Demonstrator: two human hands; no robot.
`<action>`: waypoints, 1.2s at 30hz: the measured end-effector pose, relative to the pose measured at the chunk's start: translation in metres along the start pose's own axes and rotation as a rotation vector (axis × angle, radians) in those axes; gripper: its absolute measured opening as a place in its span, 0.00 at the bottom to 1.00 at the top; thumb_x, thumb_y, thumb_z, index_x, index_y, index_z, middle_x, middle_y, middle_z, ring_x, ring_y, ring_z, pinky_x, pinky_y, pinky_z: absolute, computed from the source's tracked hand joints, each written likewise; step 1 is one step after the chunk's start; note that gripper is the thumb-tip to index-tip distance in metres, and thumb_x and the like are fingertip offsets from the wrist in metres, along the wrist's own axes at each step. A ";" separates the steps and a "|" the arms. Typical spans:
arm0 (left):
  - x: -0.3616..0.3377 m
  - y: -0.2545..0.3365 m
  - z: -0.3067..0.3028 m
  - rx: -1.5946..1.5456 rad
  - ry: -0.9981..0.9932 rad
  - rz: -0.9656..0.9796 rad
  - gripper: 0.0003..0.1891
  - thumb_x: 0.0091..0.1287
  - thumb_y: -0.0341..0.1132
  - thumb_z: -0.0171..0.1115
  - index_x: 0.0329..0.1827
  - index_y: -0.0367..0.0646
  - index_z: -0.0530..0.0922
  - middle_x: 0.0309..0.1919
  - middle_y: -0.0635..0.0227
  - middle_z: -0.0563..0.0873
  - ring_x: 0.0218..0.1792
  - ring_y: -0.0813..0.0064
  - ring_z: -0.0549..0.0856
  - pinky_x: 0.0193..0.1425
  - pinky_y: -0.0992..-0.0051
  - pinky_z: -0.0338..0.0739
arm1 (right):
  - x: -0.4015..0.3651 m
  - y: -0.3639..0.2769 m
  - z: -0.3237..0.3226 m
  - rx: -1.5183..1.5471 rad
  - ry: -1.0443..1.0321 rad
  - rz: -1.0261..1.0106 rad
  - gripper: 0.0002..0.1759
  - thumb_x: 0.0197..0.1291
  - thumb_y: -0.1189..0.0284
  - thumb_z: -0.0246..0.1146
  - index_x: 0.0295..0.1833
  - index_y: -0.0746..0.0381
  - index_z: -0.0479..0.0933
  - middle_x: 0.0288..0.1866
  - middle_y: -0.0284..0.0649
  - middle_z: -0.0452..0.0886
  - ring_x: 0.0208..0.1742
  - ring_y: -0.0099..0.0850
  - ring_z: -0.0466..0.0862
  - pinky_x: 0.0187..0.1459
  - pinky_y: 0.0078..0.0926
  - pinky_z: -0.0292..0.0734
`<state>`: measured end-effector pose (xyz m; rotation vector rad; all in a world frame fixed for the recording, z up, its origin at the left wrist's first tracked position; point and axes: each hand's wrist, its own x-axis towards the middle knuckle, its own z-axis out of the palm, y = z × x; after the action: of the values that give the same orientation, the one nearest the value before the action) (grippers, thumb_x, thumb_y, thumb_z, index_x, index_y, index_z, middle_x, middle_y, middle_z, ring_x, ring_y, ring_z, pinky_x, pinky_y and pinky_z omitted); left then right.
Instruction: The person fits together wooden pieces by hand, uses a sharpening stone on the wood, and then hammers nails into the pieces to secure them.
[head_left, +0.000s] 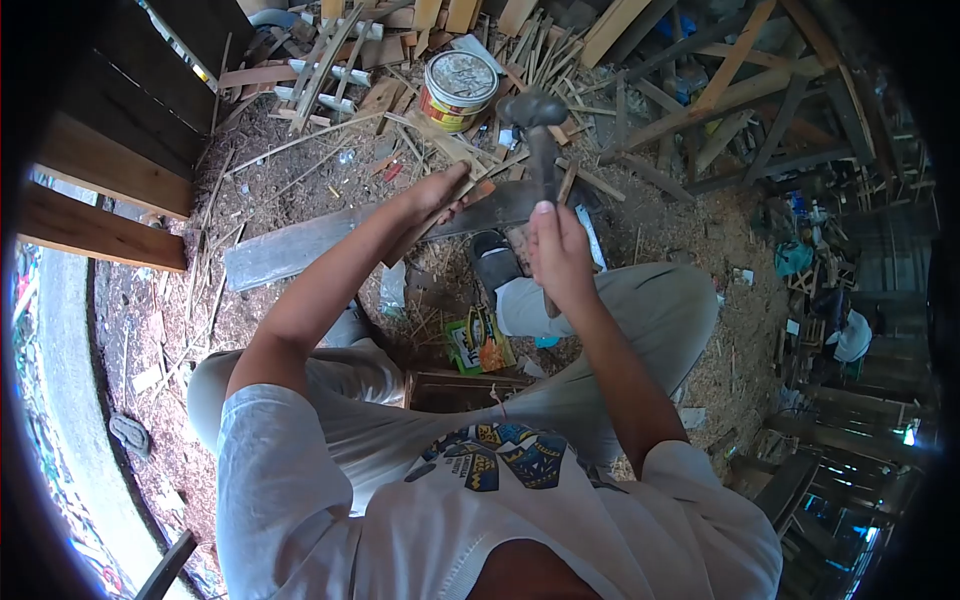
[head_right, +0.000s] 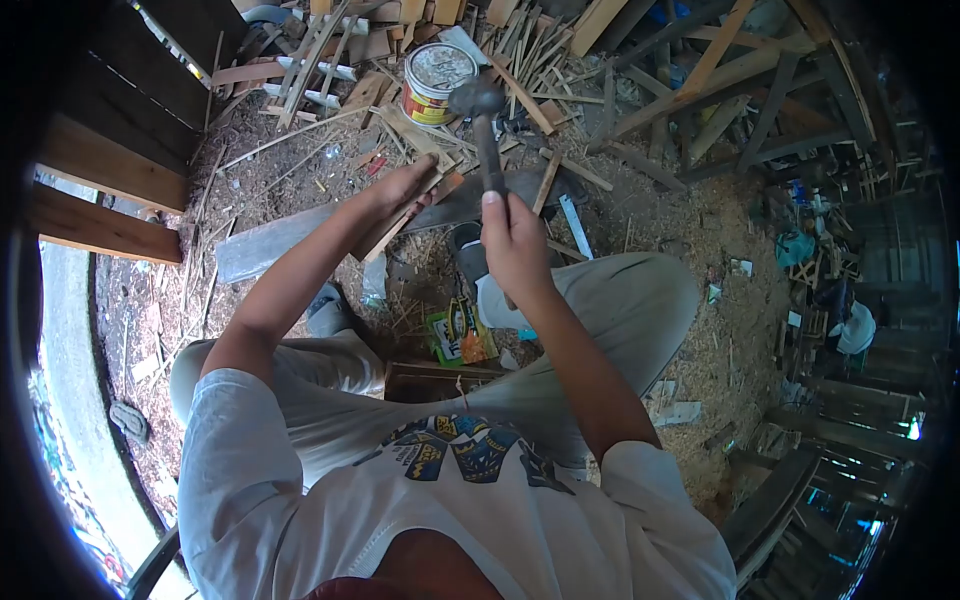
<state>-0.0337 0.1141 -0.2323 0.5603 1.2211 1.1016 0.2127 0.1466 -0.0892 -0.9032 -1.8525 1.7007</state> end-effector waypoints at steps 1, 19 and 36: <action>0.002 0.000 0.001 -0.013 -0.016 0.004 0.32 0.81 0.66 0.43 0.36 0.45 0.77 0.20 0.73 0.78 0.15 0.80 0.74 0.20 0.78 0.71 | 0.003 0.022 -0.002 -0.186 0.018 -0.045 0.25 0.82 0.51 0.54 0.34 0.58 0.70 0.19 0.29 0.68 0.12 0.21 0.67 0.15 0.26 0.62; -0.007 0.005 0.010 0.018 0.042 0.057 0.34 0.81 0.65 0.43 0.36 0.43 0.80 0.21 0.72 0.80 0.15 0.78 0.75 0.20 0.77 0.70 | 0.006 0.021 0.007 0.045 0.019 0.380 0.24 0.79 0.53 0.60 0.33 0.58 0.70 0.18 0.29 0.67 0.09 0.22 0.65 0.12 0.25 0.59; -0.007 -0.010 0.023 -0.087 0.092 -0.080 0.33 0.80 0.66 0.46 0.38 0.39 0.76 0.24 0.64 0.81 0.20 0.67 0.80 0.26 0.66 0.77 | 0.109 0.077 0.013 -0.003 0.007 0.381 0.20 0.68 0.58 0.74 0.34 0.61 0.75 0.21 0.30 0.75 0.14 0.22 0.71 0.16 0.26 0.66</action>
<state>-0.0082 0.1089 -0.2307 0.3947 1.2579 1.1167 0.1419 0.2188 -0.1773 -1.3290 -1.7600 1.9064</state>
